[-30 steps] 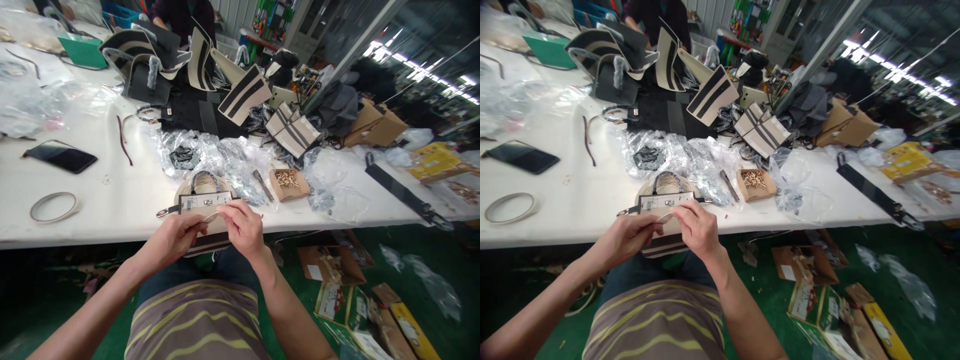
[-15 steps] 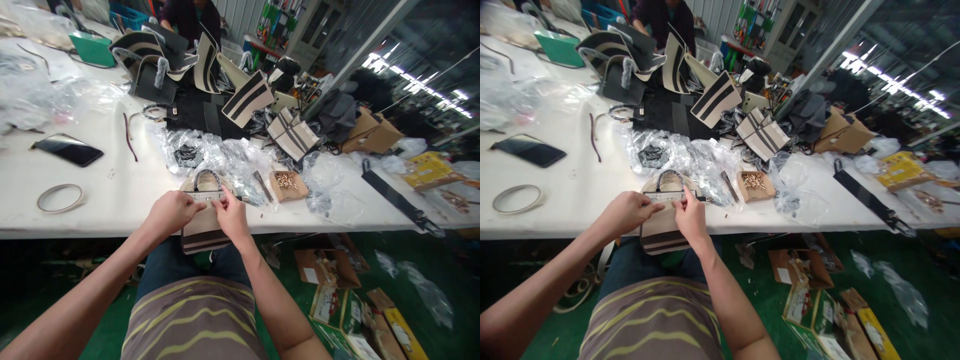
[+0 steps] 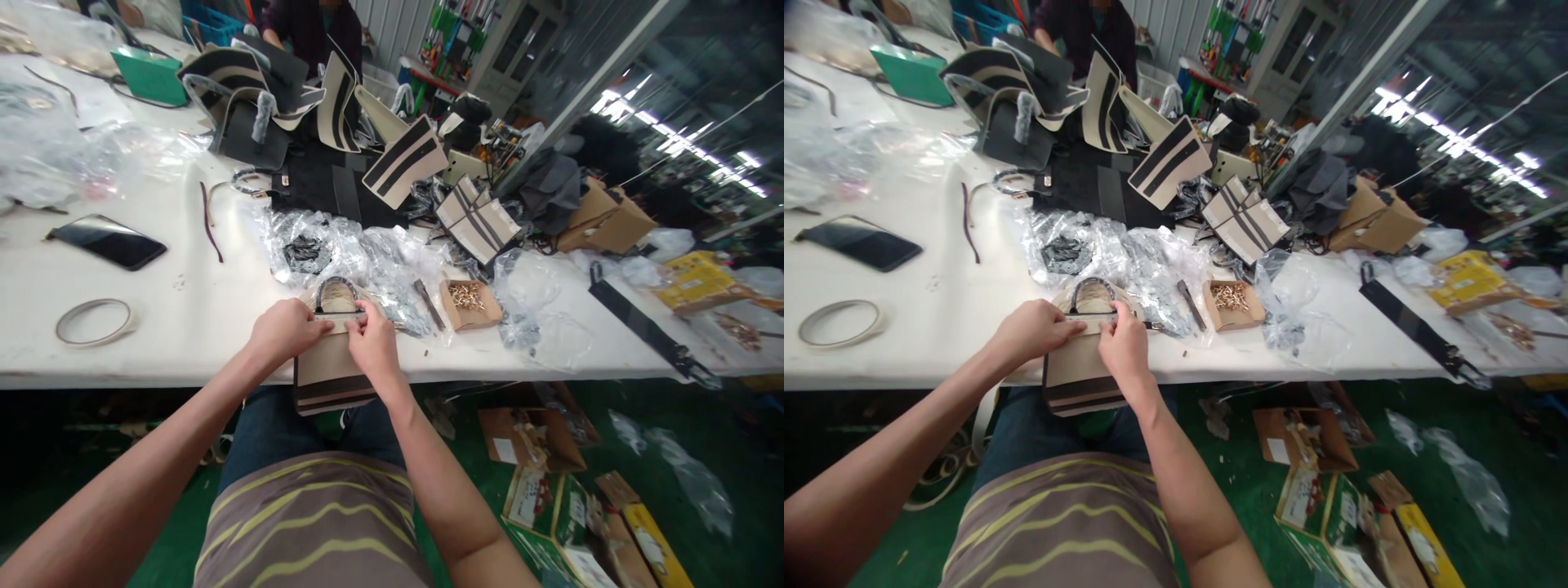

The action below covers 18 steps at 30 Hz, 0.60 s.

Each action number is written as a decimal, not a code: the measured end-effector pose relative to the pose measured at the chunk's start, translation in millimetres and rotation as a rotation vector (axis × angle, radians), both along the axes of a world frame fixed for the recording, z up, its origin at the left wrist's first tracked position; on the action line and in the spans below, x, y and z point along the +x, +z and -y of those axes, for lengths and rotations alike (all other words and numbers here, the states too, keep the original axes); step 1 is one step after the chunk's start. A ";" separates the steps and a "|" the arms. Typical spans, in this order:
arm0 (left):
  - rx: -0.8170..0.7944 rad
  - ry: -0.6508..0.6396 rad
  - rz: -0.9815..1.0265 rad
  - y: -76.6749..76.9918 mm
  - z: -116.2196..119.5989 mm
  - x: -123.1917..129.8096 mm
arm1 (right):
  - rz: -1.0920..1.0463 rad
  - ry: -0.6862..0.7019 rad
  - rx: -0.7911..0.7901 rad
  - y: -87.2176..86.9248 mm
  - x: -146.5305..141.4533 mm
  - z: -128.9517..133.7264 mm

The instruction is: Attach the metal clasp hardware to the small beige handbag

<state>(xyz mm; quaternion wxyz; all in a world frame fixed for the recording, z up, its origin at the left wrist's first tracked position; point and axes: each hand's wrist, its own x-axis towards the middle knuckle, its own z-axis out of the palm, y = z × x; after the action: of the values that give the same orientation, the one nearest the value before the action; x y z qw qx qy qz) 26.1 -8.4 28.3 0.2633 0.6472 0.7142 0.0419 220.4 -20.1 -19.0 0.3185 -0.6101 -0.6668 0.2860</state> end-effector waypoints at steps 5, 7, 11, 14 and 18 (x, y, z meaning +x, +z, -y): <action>-0.024 -0.015 -0.053 1.6 -3.5 1.3 | 0.167 -0.020 0.051 4.1 -0.7 4.9; -0.044 -0.011 -0.055 1.1 -3.9 -0.4 | 0.173 -0.036 0.107 4.4 2.2 6.9; -0.065 -0.027 -0.037 -0.5 -5.5 -4.9 | 0.002 0.073 0.215 -1.3 5.2 6.7; -0.072 -0.069 0.002 5.2 -5.4 -7.8 | -0.059 0.115 0.210 -7.1 3.3 2.7; -0.123 -0.125 0.191 23.5 0.5 -14.6 | -0.026 0.131 0.141 -6.4 0.8 -4.1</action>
<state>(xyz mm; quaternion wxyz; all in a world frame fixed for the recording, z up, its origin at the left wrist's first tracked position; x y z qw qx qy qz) 11.5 -8.9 51.8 0.3712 0.6661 0.6455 0.0429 221.1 -15.9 -25.4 0.3497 -0.5375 -0.7195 0.2665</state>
